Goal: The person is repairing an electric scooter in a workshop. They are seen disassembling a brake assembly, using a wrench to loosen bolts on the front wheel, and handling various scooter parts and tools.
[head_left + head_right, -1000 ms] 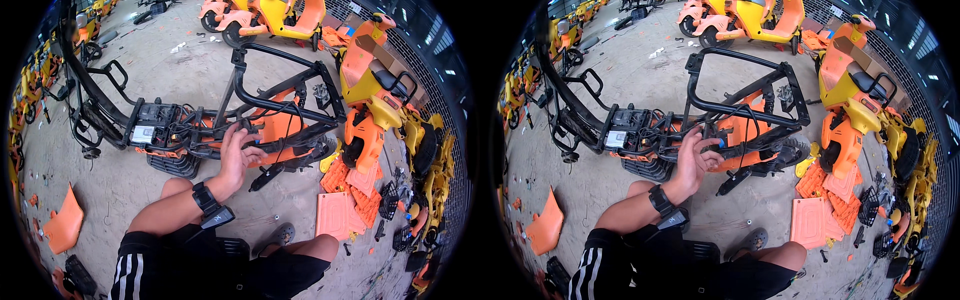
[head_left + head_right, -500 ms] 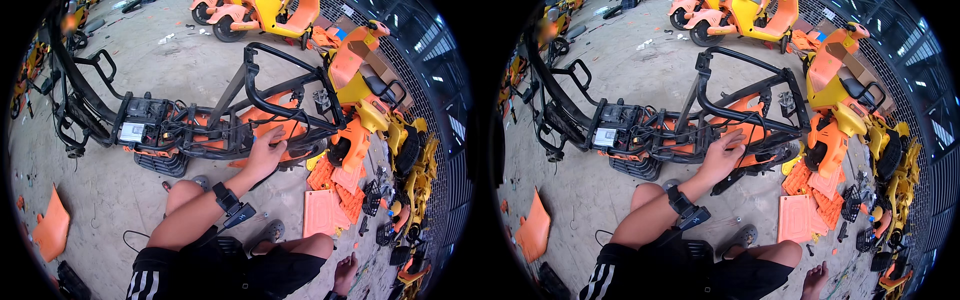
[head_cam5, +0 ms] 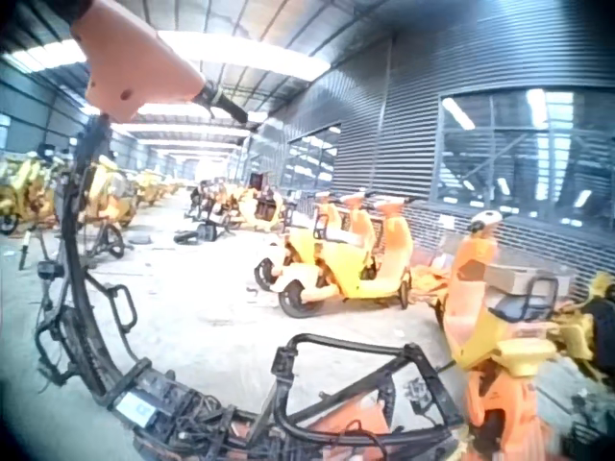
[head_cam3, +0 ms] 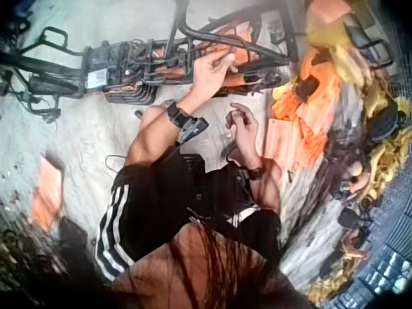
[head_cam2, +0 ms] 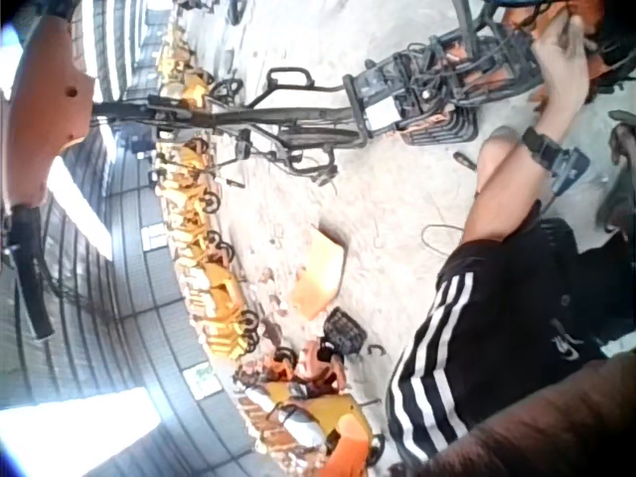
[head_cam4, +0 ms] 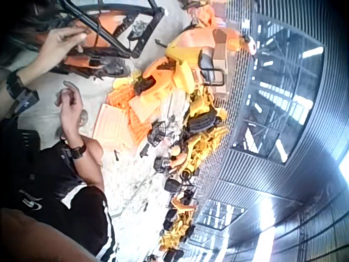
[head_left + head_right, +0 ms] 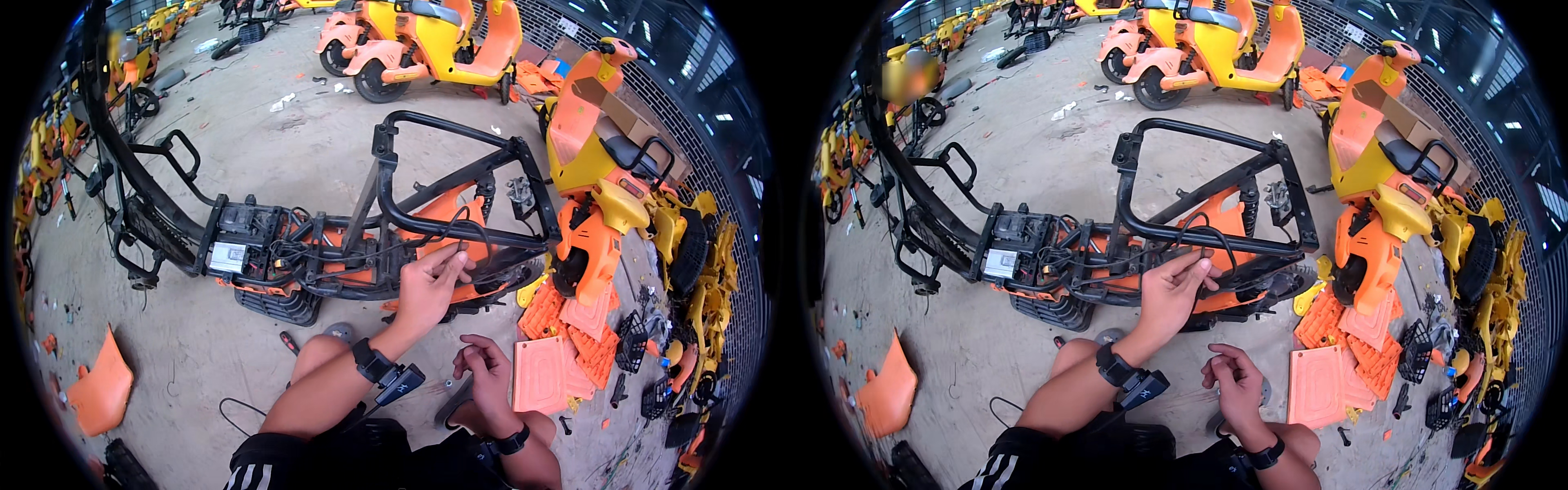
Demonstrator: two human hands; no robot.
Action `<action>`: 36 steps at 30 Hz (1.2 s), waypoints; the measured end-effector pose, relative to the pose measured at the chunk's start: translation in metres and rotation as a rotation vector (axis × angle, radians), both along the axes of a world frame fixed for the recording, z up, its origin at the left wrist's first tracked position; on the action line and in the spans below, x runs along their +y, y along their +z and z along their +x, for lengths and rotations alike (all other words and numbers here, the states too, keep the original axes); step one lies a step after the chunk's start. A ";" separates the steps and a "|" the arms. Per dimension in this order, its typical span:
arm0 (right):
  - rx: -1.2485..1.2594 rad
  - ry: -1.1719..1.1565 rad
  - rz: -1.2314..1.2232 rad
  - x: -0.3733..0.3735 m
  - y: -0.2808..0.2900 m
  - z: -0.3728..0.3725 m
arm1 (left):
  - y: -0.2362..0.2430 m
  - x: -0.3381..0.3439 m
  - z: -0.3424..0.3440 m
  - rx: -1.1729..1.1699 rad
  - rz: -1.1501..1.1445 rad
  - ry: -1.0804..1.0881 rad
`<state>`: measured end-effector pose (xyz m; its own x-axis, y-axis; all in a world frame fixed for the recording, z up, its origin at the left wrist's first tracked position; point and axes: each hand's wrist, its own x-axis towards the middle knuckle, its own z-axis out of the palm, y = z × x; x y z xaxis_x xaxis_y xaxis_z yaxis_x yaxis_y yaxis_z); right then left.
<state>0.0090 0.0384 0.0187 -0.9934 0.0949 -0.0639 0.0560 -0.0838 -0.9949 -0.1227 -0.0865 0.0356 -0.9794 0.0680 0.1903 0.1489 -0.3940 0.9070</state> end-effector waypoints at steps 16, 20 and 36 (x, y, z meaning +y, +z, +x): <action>0.058 0.054 0.284 -0.017 -0.021 -0.029 | 0.004 -0.014 0.033 0.036 0.051 -0.239; 0.018 0.066 0.211 -0.020 -0.019 -0.016 | 0.006 -0.023 0.041 -0.106 -0.019 -0.289; 0.132 -0.022 0.025 -0.007 0.002 0.014 | -0.014 -0.080 -0.004 0.090 -0.555 0.330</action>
<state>0.0235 0.0312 0.0206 -0.9907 0.1167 0.0704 -0.0776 -0.0591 -0.9952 -0.1269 -0.1663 0.0220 -0.9474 -0.1216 0.2961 0.2673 0.2084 0.9408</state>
